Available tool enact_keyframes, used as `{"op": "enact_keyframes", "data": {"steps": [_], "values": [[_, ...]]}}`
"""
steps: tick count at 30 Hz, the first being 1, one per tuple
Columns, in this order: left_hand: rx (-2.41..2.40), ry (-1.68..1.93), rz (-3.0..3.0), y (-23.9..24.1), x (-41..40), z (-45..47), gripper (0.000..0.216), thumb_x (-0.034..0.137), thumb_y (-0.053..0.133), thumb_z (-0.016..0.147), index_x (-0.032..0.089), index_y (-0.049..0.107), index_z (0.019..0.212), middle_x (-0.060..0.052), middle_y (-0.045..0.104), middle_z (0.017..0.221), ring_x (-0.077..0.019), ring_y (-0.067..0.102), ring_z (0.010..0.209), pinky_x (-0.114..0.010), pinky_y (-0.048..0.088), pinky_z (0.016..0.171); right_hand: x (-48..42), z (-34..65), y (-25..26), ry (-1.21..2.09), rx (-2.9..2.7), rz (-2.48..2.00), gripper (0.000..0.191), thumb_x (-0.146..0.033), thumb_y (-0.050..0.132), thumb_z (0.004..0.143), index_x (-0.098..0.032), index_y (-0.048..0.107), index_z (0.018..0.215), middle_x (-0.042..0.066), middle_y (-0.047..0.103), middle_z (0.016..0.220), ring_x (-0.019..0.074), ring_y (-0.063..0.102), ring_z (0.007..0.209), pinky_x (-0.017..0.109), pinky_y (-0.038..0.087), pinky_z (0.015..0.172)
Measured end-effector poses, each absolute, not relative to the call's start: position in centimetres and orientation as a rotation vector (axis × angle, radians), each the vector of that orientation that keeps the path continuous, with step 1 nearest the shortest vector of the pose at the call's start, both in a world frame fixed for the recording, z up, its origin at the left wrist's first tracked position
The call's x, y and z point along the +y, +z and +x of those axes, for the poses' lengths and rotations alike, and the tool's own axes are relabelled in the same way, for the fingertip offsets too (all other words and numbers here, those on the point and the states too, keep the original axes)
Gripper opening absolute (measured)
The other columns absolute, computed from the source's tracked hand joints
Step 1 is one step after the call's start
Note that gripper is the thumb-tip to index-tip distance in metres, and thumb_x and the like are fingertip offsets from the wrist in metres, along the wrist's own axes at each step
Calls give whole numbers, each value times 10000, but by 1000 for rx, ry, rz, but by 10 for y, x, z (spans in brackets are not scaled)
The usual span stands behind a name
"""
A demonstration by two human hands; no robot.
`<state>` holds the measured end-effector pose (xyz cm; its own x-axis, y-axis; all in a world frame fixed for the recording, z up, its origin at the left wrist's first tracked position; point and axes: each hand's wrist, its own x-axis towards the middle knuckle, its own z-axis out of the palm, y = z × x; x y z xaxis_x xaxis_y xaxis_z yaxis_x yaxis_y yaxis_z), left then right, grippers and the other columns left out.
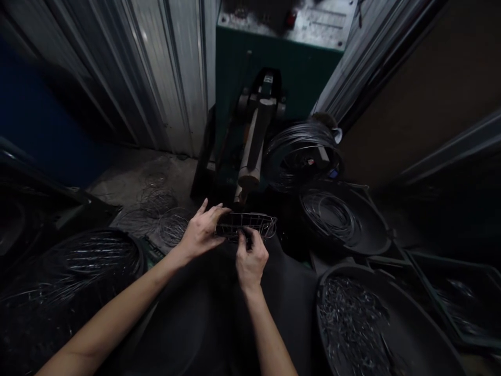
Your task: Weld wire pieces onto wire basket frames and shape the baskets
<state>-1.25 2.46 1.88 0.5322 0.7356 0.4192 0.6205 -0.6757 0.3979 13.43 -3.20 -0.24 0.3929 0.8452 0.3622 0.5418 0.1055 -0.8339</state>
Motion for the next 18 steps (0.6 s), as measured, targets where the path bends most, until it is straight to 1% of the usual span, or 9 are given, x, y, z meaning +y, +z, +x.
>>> {"op": "enact_keyframes", "data": {"steps": [8,18], "values": [[1134,889,2584,7,35,-10,582,157,627,703,128,393,1235,-122,583,1206,-258,472,1238,-522,217,1133,-23,137,-10,317,-1300,-1544,187,-339,526,866,-179,623,867,35,666,830,159,615,767,270,470,744],[1162,900,2571,4,45,-7,581,149,637,691,130,404,1223,-127,579,1210,-256,470,1240,-504,235,1134,-7,141,-18,258,-1322,-1486,166,-314,537,867,-174,626,870,36,667,832,154,621,769,261,474,743]]}}
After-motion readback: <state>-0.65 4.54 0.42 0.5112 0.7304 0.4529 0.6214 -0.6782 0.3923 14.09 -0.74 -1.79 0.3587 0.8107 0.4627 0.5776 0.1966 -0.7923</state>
